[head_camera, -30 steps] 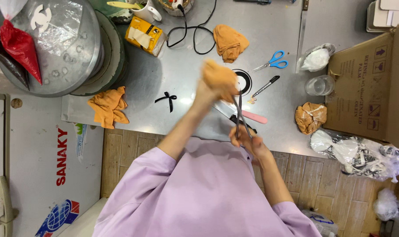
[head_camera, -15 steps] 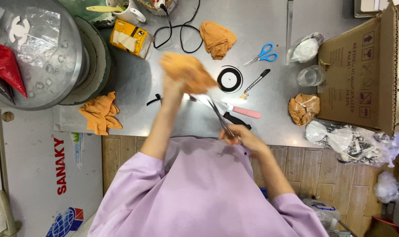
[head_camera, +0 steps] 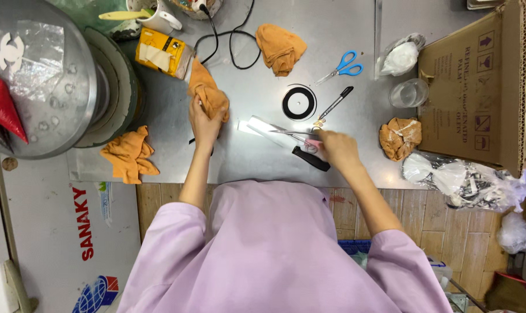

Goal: The person handles several small boxes, moves a metal tray, and سپس picks up a note to read it. They then use a cloth to wipe down a large knife and a pair of scissors on a stainless steel work surface.

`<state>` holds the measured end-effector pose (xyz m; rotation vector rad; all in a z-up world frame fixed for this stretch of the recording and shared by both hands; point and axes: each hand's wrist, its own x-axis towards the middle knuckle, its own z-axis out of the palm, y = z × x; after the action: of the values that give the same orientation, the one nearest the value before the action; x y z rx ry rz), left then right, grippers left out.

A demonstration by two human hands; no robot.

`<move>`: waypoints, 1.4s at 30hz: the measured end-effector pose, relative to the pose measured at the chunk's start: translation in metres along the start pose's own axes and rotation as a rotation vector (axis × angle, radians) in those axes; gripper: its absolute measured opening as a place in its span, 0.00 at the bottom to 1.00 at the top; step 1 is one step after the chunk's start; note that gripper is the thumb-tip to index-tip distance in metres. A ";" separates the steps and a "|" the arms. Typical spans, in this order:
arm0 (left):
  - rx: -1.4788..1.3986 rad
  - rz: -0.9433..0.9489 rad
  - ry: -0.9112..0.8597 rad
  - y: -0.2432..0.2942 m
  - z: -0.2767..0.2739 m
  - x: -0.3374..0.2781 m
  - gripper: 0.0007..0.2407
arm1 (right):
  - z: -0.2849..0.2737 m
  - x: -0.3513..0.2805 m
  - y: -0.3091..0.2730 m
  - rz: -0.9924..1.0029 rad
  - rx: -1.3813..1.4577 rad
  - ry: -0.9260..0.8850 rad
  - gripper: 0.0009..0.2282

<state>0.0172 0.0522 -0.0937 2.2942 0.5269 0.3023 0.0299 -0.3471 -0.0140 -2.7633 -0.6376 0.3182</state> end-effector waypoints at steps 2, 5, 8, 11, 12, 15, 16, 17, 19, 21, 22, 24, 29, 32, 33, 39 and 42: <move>-0.033 0.083 0.075 0.015 -0.004 -0.009 0.34 | -0.010 0.016 0.017 -0.014 0.020 0.111 0.11; -0.013 0.114 0.071 0.047 -0.004 -0.013 0.30 | -0.016 0.054 0.041 -0.196 -0.089 0.382 0.10; -0.019 0.156 0.000 0.077 0.003 -0.016 0.28 | -0.011 0.077 0.060 -0.359 -0.161 0.418 0.12; -0.070 0.213 -0.106 0.105 0.010 -0.009 0.23 | -0.004 0.093 0.083 -0.404 -0.140 0.274 0.11; -0.102 0.224 -0.124 0.113 0.010 -0.006 0.22 | -0.003 0.099 0.093 -0.407 -0.113 0.236 0.12; -0.157 0.242 -0.156 0.133 0.012 0.011 0.19 | 0.000 0.136 0.120 -0.149 -0.076 0.137 0.07; -0.150 0.232 -0.150 0.139 0.014 0.016 0.18 | -0.002 0.155 0.128 -0.022 -0.073 0.103 0.06; -0.144 0.221 -0.144 0.143 0.016 0.019 0.18 | -0.004 0.178 0.134 -0.089 -0.045 0.179 0.08; -0.194 0.236 -0.135 0.150 0.023 0.023 0.17 | -0.002 0.233 0.135 -0.198 -0.028 0.294 0.12; -0.230 0.224 -0.163 0.153 0.026 0.025 0.16 | 0.008 0.297 0.128 -0.257 -0.073 0.363 0.14; -0.242 0.206 -0.195 0.154 0.028 0.023 0.16 | 0.018 0.327 0.124 -0.277 -0.106 0.392 0.14; -0.267 0.171 -0.239 0.158 0.031 0.020 0.15 | 0.042 0.378 0.113 -0.257 -0.136 0.430 0.13; -0.258 0.098 -0.233 0.152 0.021 0.026 0.14 | 0.068 0.405 0.104 -0.049 -0.212 0.233 0.13; -0.256 -0.003 -0.227 0.153 0.019 0.029 0.14 | 0.051 0.379 0.111 -0.073 -0.121 0.293 0.17; -0.260 0.000 -0.238 0.154 0.020 0.030 0.14 | 0.039 0.378 0.113 -0.135 -0.090 0.325 0.17; -0.347 0.060 -0.306 0.177 0.039 0.045 0.13 | 0.023 0.406 0.106 -0.205 -0.028 0.266 0.14; -0.369 0.074 -0.308 0.188 0.046 0.049 0.12 | 0.021 0.416 0.096 -0.158 -0.005 0.200 0.14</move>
<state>0.1300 -0.0734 0.0125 1.9533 0.2088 0.0691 0.4273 -0.2354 -0.1264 -2.6826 -0.7969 0.0056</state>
